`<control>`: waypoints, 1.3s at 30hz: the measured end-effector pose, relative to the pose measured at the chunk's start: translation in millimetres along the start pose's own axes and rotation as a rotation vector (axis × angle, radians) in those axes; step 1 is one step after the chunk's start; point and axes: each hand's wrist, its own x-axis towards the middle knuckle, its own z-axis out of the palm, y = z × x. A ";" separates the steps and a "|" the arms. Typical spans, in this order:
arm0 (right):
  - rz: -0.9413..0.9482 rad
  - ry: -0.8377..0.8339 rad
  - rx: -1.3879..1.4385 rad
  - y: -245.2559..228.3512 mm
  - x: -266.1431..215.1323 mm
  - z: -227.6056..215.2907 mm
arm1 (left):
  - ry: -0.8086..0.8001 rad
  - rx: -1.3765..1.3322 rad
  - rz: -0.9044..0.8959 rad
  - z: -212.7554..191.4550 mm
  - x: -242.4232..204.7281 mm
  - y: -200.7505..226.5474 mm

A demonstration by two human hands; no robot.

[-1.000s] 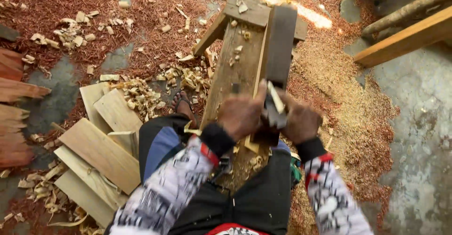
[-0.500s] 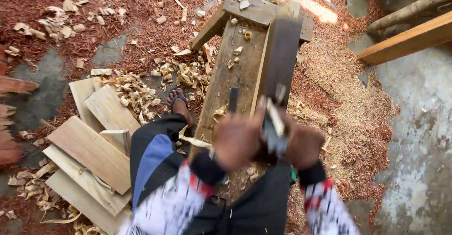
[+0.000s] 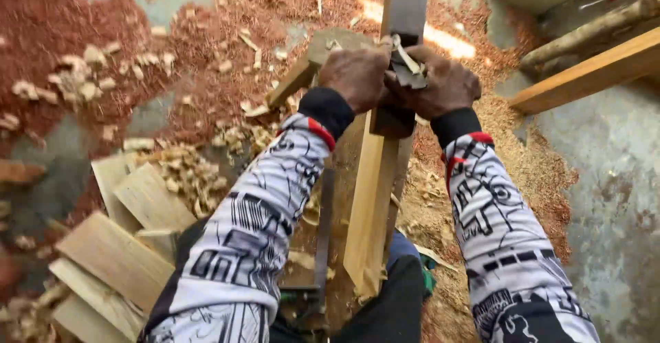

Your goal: Planing a wooden board and checking its squareness with a try square on a workbench.

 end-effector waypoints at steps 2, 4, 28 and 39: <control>-0.082 0.016 0.183 5.9 -2.4 13.3 | -0.027 -0.060 -0.045 0.8 -15.8 4.9; -0.158 0.082 0.383 1.0 22.0 18.0 | -0.033 -0.078 -0.061 -0.4 -14.3 -2.4; 0.001 -0.121 0.351 -66.3 -272.2 -18.2 | 0.003 -0.026 -0.033 -19.1 -269.7 121.2; 0.154 -0.213 0.202 -105.6 -339.9 -56.3 | -0.210 -0.133 -0.107 -37.3 -341.2 159.7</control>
